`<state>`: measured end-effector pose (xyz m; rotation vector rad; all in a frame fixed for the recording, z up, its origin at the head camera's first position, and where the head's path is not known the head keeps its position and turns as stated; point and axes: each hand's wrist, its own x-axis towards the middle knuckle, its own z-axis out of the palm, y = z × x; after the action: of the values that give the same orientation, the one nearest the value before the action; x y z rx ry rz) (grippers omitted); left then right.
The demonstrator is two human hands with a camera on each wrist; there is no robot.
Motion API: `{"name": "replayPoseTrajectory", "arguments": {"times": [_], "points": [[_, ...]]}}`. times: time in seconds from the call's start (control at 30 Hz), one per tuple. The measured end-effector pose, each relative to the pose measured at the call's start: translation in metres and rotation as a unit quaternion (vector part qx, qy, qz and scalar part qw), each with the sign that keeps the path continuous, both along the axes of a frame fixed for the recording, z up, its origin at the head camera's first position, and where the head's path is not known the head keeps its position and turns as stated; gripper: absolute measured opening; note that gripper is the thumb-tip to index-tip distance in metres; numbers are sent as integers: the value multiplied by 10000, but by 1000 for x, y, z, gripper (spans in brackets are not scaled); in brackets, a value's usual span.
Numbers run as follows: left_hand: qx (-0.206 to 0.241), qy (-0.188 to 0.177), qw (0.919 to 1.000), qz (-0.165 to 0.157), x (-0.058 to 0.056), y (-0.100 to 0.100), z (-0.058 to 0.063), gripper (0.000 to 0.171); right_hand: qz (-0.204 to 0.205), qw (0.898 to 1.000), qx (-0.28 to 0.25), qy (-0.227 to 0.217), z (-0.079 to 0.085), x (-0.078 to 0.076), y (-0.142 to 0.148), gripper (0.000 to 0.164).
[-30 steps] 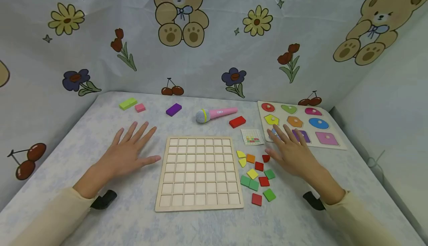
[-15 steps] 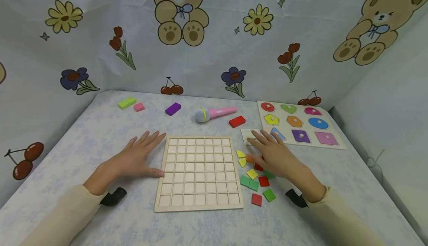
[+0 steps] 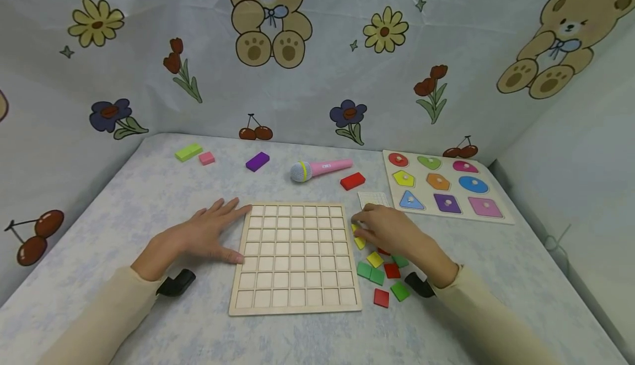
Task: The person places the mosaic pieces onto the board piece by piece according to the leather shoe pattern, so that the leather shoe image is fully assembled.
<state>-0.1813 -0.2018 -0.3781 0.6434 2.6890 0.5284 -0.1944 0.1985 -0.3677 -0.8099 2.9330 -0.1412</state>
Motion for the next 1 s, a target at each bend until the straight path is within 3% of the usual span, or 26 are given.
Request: {"name": "replayPoseTrajectory", "arguments": {"times": [0.43, 0.67, 1.0], "points": [[-57, -128, 9999, 39, -1, 2, 1, 116, -243, 9988, -54, -419, 4, -7, -12, 28], [-31, -92, 10000, 3, -1, 2, -1, 117, -603, 9949, -474, -650, 11, -8, -10, 27], [-123, -38, 9999, -14, -2, 2, -3, 117, -592, 9933, -849, -506, 15, -10, -4, 20]]}}
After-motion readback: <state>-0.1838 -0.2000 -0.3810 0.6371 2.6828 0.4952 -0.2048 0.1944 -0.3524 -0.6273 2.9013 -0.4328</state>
